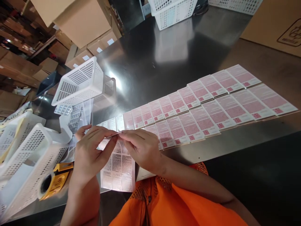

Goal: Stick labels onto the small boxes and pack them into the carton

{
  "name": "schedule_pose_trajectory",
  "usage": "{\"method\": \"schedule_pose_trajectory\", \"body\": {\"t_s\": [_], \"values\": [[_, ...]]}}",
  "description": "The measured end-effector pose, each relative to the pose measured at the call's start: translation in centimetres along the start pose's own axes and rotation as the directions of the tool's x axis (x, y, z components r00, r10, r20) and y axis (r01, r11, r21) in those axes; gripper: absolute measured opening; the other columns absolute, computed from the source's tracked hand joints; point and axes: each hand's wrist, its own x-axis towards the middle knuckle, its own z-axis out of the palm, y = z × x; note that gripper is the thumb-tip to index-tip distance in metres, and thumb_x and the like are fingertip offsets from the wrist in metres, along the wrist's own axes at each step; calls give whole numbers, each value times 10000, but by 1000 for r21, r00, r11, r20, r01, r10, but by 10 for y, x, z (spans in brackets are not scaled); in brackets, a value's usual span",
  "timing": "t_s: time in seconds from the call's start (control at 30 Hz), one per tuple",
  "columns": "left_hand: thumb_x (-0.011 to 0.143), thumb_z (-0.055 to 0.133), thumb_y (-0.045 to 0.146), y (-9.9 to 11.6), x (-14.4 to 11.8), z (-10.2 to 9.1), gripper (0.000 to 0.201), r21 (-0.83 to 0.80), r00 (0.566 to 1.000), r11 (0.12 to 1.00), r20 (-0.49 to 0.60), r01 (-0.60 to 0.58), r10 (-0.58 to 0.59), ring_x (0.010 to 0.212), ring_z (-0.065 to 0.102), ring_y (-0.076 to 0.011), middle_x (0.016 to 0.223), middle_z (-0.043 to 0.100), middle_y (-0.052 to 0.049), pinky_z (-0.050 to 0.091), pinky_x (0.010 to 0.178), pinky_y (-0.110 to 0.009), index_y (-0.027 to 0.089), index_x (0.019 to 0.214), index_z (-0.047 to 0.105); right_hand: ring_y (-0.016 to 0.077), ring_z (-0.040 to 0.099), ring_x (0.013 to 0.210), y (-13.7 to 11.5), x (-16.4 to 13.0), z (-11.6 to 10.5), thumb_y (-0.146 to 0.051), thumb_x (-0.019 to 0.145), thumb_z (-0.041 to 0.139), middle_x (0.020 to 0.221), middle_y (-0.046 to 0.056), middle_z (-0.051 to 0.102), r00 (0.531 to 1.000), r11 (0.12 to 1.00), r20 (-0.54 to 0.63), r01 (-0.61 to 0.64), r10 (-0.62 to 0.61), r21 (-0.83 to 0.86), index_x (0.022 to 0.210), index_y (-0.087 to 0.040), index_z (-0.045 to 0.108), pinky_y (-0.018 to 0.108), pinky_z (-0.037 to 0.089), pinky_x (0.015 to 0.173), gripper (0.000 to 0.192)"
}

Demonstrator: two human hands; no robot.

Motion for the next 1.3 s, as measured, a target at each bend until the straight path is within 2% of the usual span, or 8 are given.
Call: {"method": "schedule_pose_trajectory", "body": {"t_s": [0.17, 0.33, 0.53, 0.67, 0.83, 0.93, 1.1, 1.3], "values": [[862, 540, 189, -4, 4, -7, 111, -106, 986, 989, 146, 100, -84, 823, 655, -197, 849, 726, 10, 276, 988, -472, 229, 875, 642, 170, 721, 941, 0, -5, 3, -130, 900, 607, 1035, 65, 756, 985, 988, 157, 97, -77, -122, 954, -177, 671, 286, 576, 838, 96], [922, 508, 353, -15, 13, -8, 245, -37, 921, 969, 323, 244, -219, 803, 644, -194, 793, 717, 23, 249, 1020, -469, 241, 757, 650, 195, 679, 1058, 2, -11, 7, -138, 946, 533, 1066, 109, 732, 929, 951, 345, 219, -134, -219, 1033, -144, 651, 307, 560, 899, 146], [916, 459, 301, -48, 21, 6, 241, 55, 835, 966, 492, 252, -246, 707, 632, -191, 718, 695, 25, 271, 1009, -501, 228, 761, 629, 312, 533, 1278, 8, -27, 4, -149, 921, 562, 1367, 121, 586, 804, 854, 560, 423, -200, -303, 898, -172, 664, 449, 527, 979, 107], [889, 448, 290, -84, 25, 16, 245, 66, 818, 966, 519, 251, -248, 745, 663, -227, 741, 727, -12, 373, 918, -449, 234, 792, 666, 250, 553, 1245, -4, -26, -9, -225, 924, 571, 1317, -26, 629, 652, 856, 679, 513, -336, -69, 848, -258, 680, 433, 507, 1033, 137], [844, 480, 299, -124, 24, 19, 218, 15, 825, 959, 505, 285, -253, 757, 675, -228, 811, 742, -30, 451, 688, -313, 230, 817, 686, 128, 673, 1007, -15, 12, -33, -227, 958, 531, 980, -52, 744, 609, 930, 704, 199, -365, 310, 838, -275, 667, 265, 550, 950, 188], [795, 461, 216, -130, 20, 25, 192, -97, 870, 958, 451, 268, -198, 655, 623, -176, 712, 687, -2, 415, 594, -268, 222, 713, 635, 136, 675, 898, 1, 47, -41, -228, 914, 613, 898, -8, 718, 681, 972, 727, -105, -83, 210, 886, -239, 618, 279, 565, 842, 30], [673, 426, 142, -113, 14, 50, 184, -244, 951, 944, 266, 221, -154, 495, 491, -133, 510, 528, 11, 350, 516, -260, 205, 518, 502, 153, 639, 839, 49, 82, -26, -274, 836, 715, 882, -3, 642, 785, 927, 516, -373, 342, -47, 893, -223, 564, 296, 535, 754, 169], [860, 598, 369, -96, 13, 63, 229, -545, 900, 737, 388, 399, -201, 455, 494, -82, 695, 682, 16, 367, 463, -219, 189, 975, 681, 70, 565, 569, 74, 95, 8, -314, 782, 743, 789, -57, 535, 589, 646, 520, -758, 619, 90, 897, -223, 476, 209, 507, 512, 304]]}}
